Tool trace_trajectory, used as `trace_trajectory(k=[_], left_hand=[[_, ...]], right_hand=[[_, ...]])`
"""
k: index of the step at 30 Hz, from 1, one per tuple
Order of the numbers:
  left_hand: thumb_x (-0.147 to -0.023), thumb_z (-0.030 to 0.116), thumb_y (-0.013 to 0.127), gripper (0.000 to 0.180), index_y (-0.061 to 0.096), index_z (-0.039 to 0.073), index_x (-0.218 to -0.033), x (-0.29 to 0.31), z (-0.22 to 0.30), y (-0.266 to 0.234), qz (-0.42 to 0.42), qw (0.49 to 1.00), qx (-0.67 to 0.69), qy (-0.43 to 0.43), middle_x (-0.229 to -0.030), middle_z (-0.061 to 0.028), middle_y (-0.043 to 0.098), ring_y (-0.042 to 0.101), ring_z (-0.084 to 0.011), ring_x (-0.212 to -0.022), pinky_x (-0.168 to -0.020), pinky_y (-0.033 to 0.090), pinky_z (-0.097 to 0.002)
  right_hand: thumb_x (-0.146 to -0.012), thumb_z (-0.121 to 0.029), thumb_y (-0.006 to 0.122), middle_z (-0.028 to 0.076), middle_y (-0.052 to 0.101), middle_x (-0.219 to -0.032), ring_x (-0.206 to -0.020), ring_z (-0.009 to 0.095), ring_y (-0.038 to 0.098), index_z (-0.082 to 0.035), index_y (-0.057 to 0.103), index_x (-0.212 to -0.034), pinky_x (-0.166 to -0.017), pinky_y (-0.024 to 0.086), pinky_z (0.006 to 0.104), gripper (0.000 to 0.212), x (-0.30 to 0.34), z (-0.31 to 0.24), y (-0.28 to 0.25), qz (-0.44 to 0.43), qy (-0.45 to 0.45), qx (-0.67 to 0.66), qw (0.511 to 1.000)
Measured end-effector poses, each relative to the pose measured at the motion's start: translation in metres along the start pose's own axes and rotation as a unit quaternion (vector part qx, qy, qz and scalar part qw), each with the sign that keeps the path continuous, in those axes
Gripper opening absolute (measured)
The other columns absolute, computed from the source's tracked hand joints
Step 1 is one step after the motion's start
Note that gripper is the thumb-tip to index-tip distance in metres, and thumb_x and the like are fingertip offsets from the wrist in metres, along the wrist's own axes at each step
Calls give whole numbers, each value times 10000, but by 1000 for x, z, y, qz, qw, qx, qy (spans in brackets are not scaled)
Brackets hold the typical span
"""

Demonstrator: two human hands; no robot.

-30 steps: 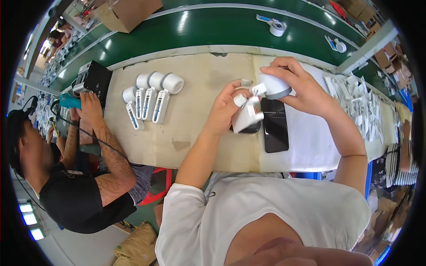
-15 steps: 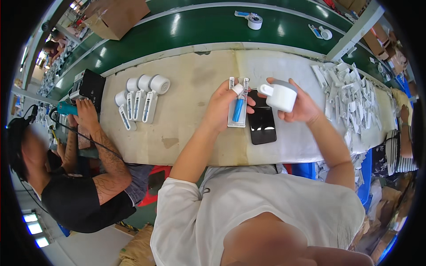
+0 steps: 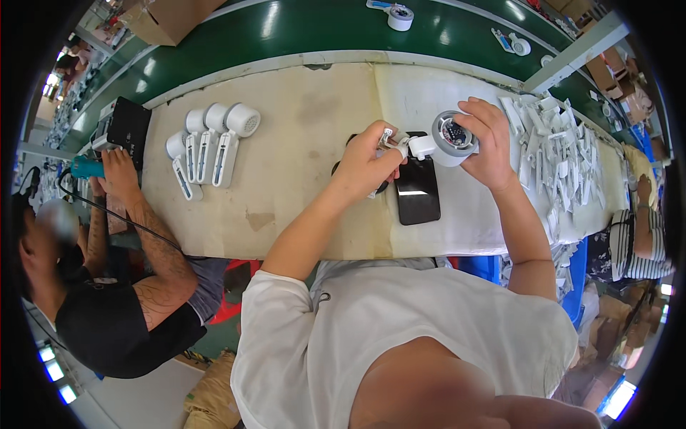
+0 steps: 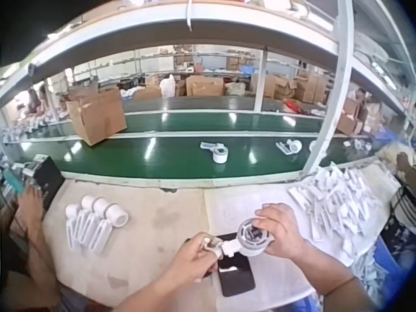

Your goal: The person assembles portable fans by attaching fan heads to battery handles and snapping plastic casing covers onto them by hand, intermittently placing earbuds into a charging case.

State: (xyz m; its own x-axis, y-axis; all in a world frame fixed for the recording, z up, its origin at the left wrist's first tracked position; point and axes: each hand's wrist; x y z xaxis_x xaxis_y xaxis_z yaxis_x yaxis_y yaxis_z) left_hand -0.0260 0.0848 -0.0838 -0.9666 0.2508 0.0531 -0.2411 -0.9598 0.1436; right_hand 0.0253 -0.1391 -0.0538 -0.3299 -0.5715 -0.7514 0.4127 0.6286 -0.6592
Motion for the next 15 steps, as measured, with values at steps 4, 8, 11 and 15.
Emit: trace_trajectory(k=[4,8,11,15], left_hand=[[-766,75,528,213,478,-23,-948,0,-5,-7,12,999,-10,32,-725,-93,588,544,-133,-545,-503,452,-273],[-713,140,578,254,515,-13,-905,-7,-13,-6,30,990,-136,34,-707,-116,592,561,-176,-571,-546,461,-309],[-673,192,606,331,535,6,-938,-3,-22,-1,22,976,-215,32,-699,-143,587,557,-223,-589,-574,456,-345],[-716,147,594,265,525,3,-928,12,-25,-1,16,975,-222,4,-673,-98,565,536,-162,-579,-559,442,-299]], right_hand=[[-538,-69,779,105,558,-1119,-1060,306,532,-85,520,-1088,-882,420,394,608,-7,-6,4,-11,10,-30,999],[-580,-44,766,121,529,-1171,-1111,286,508,-74,500,-1176,-945,410,383,654,-7,-15,-9,-137,204,-267,932],[-709,-180,734,105,507,-1199,-1139,223,479,-42,419,-1299,-984,356,344,683,-21,-16,-13,-185,339,-515,765],[-760,-189,699,88,534,-1168,-1051,187,527,-117,499,-1267,-899,413,305,550,-36,-4,-14,-326,334,-482,742]])
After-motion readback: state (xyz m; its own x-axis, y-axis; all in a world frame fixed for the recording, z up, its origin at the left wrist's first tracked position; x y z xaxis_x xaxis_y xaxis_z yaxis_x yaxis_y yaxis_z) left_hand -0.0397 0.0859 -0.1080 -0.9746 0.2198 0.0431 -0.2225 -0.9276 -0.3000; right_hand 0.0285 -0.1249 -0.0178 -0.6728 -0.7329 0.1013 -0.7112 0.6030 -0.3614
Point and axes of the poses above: each hand's wrist, its own x-axis away from the middle knuckle, its own y-axis out of the palm, z = x × y
